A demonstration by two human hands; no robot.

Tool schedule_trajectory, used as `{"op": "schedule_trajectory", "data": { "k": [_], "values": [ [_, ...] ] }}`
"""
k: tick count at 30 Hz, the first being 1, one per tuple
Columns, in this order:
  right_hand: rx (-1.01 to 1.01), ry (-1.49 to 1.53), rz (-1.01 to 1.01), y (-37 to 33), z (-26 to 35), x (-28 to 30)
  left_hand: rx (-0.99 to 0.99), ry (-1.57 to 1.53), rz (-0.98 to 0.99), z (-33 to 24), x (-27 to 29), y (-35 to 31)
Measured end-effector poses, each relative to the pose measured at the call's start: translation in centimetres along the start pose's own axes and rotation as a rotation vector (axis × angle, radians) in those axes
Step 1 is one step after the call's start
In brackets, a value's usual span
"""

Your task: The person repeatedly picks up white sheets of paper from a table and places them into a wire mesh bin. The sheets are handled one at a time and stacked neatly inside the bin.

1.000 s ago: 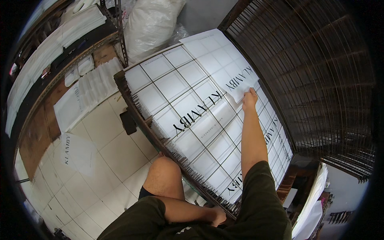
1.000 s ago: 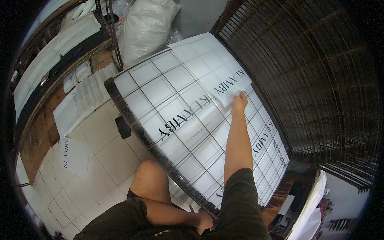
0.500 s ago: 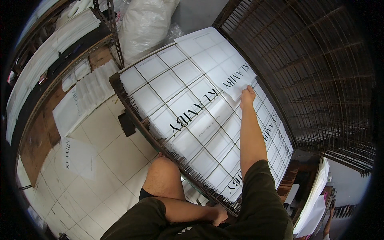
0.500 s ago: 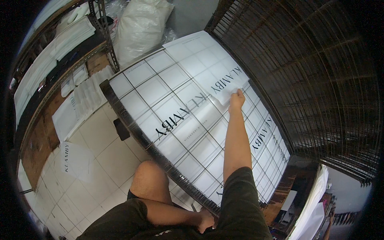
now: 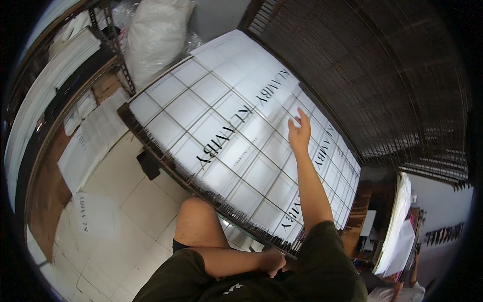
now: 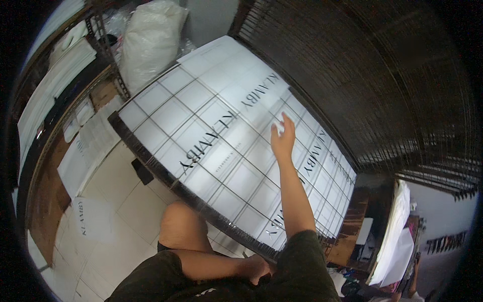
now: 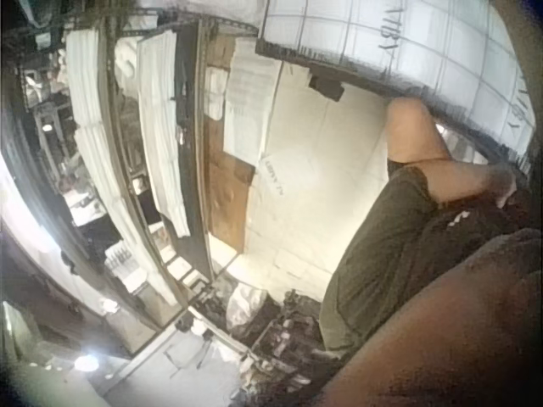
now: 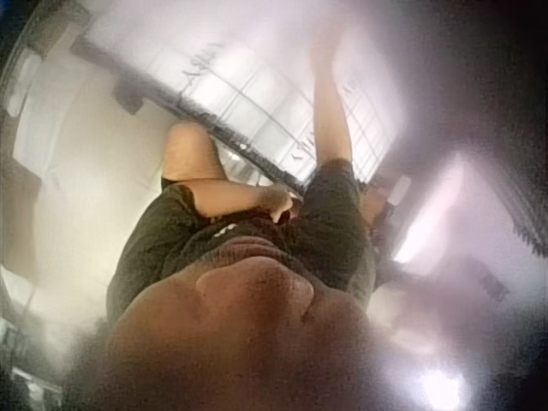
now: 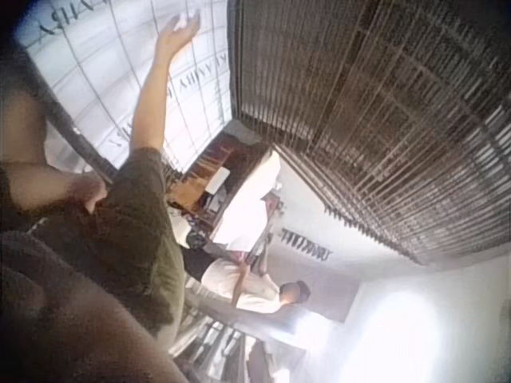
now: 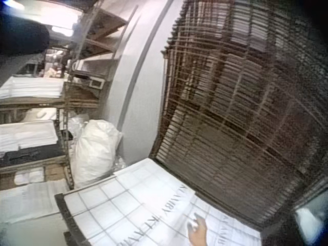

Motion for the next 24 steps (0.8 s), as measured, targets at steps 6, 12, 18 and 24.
{"op": "schedule_trajectory", "data": {
  "k": [6,12,18,24],
  "values": [
    [-0.041,-0.154,-0.041,-14.7,0.3,17.0,-0.047,0.058,-0.006,-3.4,1.9,-3.7],
    [-0.134,-0.521,-0.638,-31.1,1.3,40.8,0.15,0.203,0.268,-1.6,-1.7,-0.8],
    [-0.409,-1.14,-0.788,-44.7,1.4,53.4,0.205,0.124,0.353,2.4,-5.6,1.3],
    [-0.432,-1.018,-0.615,-48.8,-1.3,54.8,0.3,0.02,0.377,4.2,-8.2,2.7]
  ]
}}
Point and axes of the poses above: each hand's wrist, its own y-axis towards the middle knuckle, its own x-axis out of the back of the hand, z = x × y, the point moved 9 cm from there along y, towards the middle knuckle, and after that the axes turned 4 degrees about z, right-handed, at the moved point
